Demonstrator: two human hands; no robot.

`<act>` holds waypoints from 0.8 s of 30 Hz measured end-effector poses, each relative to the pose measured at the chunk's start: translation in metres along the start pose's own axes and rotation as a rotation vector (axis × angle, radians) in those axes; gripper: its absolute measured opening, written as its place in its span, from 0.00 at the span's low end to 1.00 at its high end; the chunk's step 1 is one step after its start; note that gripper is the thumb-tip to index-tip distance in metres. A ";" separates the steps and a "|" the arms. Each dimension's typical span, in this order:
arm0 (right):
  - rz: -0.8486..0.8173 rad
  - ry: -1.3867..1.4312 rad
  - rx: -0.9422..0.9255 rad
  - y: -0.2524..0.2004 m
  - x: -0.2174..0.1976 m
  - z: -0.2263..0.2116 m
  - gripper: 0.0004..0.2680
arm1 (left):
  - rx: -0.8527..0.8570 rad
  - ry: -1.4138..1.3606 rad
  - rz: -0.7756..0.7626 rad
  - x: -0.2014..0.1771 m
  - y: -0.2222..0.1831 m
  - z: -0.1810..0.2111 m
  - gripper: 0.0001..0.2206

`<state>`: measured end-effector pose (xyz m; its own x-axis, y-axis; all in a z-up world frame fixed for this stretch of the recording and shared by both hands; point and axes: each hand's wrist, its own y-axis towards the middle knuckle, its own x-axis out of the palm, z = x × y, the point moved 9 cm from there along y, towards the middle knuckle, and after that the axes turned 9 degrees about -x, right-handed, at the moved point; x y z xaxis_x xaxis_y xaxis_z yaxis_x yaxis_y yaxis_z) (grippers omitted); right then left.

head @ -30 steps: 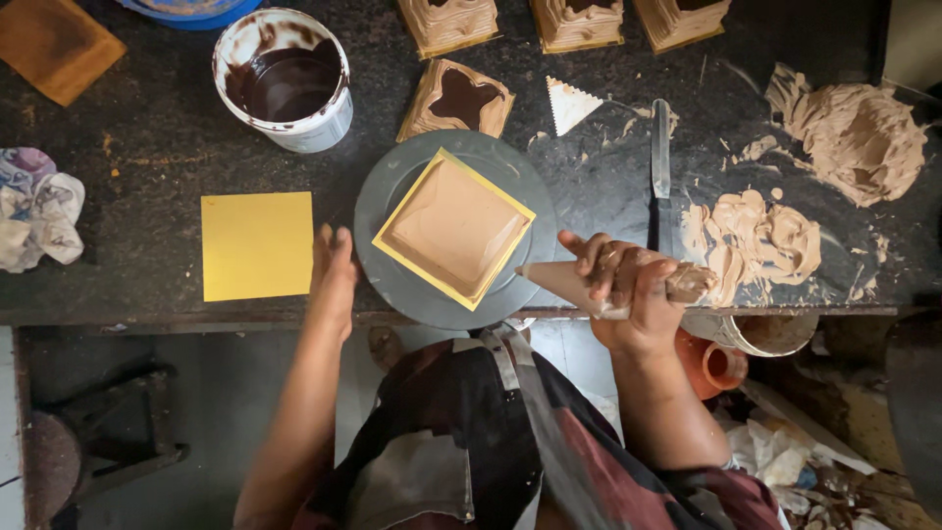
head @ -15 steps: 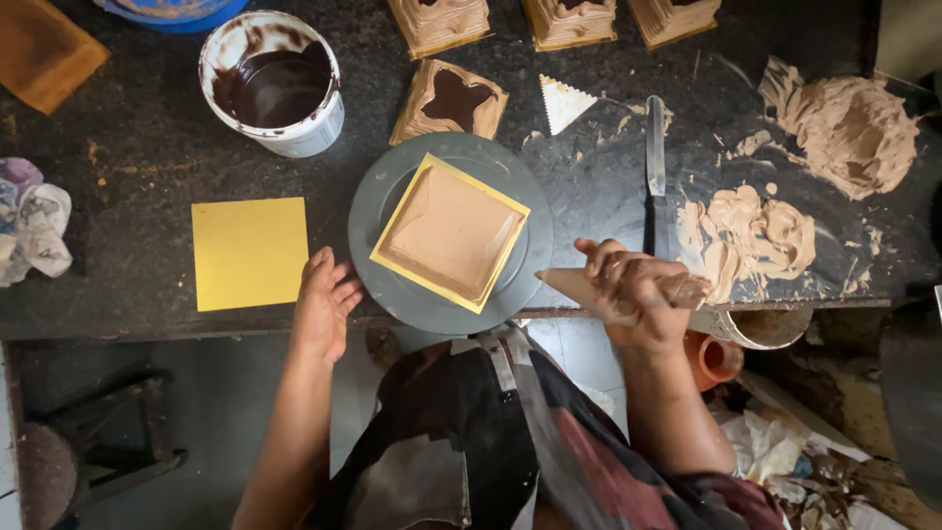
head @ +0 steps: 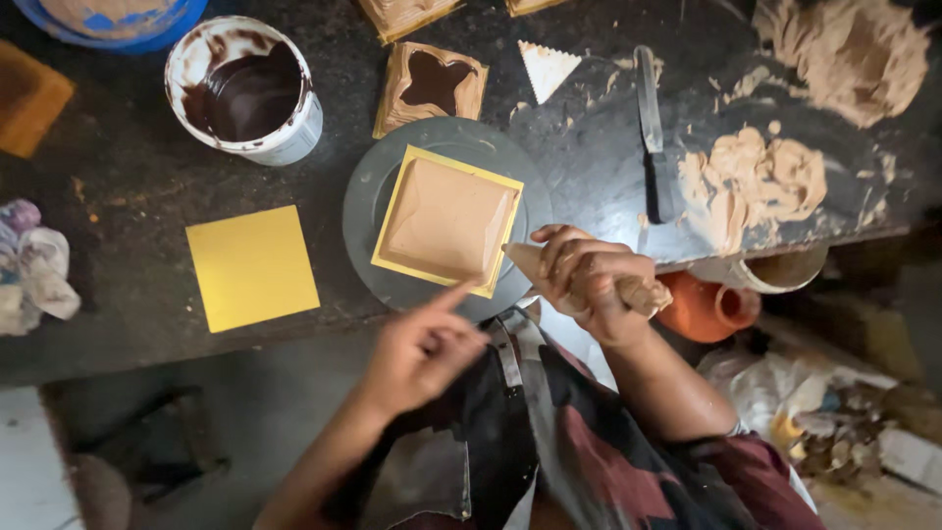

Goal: The person applies cream to the sides and top of a cake using a spatula, pipes decorative borders around the edges with a piping bag, and then pours liquid chocolate into the center.

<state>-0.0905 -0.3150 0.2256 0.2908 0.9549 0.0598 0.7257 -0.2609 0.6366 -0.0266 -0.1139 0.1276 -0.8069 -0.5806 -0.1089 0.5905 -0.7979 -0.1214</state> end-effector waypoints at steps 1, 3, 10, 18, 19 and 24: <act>-0.032 0.003 -0.012 0.000 0.008 -0.004 0.23 | -0.007 0.008 -0.015 0.008 0.006 0.012 0.23; -0.051 0.001 -0.016 0.000 0.016 -0.006 0.23 | 0.041 -0.071 -0.263 0.038 0.013 0.035 0.46; -0.180 -0.059 -0.002 -0.019 0.003 -0.004 0.19 | 0.190 0.070 -0.189 0.063 0.023 0.055 0.48; -0.164 0.151 0.019 -0.024 -0.065 0.026 0.20 | 0.022 -0.135 -0.145 0.125 0.052 0.044 0.45; -0.125 0.178 0.029 -0.025 -0.070 0.028 0.21 | -0.005 -0.151 -0.104 0.124 0.053 0.039 0.45; -0.080 0.229 0.064 -0.031 -0.046 0.036 0.22 | 0.041 -0.170 -0.149 0.113 0.037 0.026 0.49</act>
